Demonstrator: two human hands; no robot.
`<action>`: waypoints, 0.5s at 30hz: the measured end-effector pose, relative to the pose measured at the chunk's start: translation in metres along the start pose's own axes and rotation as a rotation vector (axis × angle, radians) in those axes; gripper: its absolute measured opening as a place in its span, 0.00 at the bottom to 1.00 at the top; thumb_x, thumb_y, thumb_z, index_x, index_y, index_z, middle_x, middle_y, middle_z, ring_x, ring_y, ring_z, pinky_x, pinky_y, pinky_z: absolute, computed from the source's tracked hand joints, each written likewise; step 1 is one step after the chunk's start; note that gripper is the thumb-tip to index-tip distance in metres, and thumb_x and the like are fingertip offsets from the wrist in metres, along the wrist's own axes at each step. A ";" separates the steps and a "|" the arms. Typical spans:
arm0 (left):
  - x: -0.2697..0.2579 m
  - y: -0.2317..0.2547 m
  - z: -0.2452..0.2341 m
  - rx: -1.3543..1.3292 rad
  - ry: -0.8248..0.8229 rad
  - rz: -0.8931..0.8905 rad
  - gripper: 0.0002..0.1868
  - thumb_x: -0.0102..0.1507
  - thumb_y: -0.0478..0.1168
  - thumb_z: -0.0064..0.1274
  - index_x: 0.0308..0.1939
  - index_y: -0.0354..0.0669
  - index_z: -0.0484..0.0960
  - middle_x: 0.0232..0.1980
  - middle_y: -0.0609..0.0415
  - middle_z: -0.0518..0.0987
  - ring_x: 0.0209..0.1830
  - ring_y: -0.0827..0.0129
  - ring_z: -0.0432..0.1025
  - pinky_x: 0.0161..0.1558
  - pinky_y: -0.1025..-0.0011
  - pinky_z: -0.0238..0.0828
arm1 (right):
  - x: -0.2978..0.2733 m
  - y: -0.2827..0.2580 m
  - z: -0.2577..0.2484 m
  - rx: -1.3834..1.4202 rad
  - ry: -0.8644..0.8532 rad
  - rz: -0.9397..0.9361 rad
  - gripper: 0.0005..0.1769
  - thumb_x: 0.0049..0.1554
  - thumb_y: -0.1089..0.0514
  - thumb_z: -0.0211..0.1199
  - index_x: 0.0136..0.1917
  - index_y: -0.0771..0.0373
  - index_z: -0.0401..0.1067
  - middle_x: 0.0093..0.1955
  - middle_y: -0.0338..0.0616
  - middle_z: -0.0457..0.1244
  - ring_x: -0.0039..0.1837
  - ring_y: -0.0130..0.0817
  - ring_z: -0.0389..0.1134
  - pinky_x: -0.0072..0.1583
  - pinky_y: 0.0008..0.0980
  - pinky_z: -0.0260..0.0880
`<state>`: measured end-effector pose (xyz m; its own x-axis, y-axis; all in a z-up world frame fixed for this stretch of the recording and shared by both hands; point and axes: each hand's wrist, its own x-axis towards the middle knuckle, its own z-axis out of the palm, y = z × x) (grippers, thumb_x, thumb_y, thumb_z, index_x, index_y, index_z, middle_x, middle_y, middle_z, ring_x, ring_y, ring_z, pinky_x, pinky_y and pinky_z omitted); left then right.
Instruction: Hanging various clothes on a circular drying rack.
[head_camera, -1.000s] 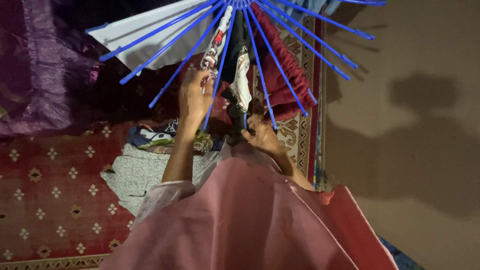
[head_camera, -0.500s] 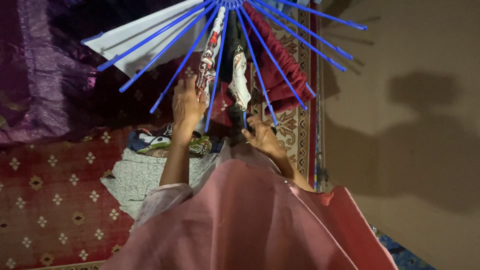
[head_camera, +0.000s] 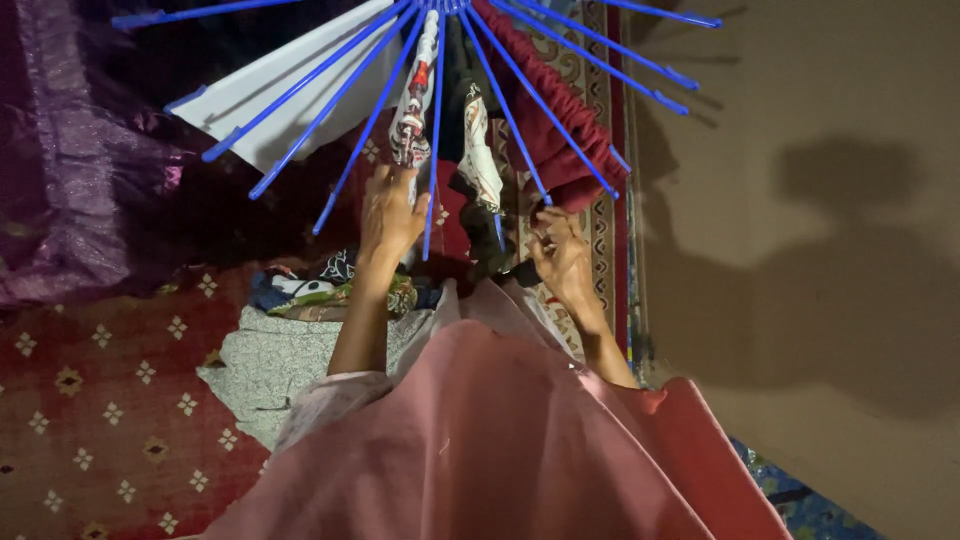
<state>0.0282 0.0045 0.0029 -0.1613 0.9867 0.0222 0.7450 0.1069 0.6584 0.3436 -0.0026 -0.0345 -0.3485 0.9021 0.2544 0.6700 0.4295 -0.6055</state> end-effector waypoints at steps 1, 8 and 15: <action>-0.004 -0.006 0.003 -0.001 0.003 -0.004 0.24 0.60 0.39 0.64 0.59 0.39 0.77 0.63 0.29 0.73 0.62 0.35 0.67 0.62 0.48 0.66 | 0.005 -0.014 -0.009 0.001 -0.003 -0.003 0.08 0.60 0.64 0.63 0.54 0.65 0.72 0.63 0.55 0.66 0.62 0.50 0.72 0.58 0.45 0.81; -0.022 -0.016 0.006 0.010 -0.058 -0.081 0.31 0.60 0.35 0.61 0.68 0.47 0.73 0.61 0.35 0.75 0.62 0.39 0.69 0.61 0.50 0.69 | 0.006 -0.028 -0.007 0.081 -0.270 0.279 0.18 0.61 0.61 0.63 0.63 0.70 0.70 0.59 0.57 0.68 0.39 0.41 0.75 0.50 0.42 0.81; -0.038 -0.023 0.018 -0.058 0.047 0.027 0.36 0.59 0.32 0.61 0.71 0.44 0.69 0.66 0.37 0.75 0.65 0.43 0.70 0.60 0.49 0.69 | 0.010 -0.072 -0.019 0.118 -0.272 0.241 0.25 0.56 0.61 0.67 0.65 0.73 0.68 0.68 0.65 0.61 0.44 0.44 0.74 0.50 0.45 0.79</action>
<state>0.0294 -0.0329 -0.0266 -0.1727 0.9821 0.0756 0.7110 0.0712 0.6996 0.3042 -0.0234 0.0262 -0.3622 0.9261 -0.1061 0.6793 0.1843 -0.7103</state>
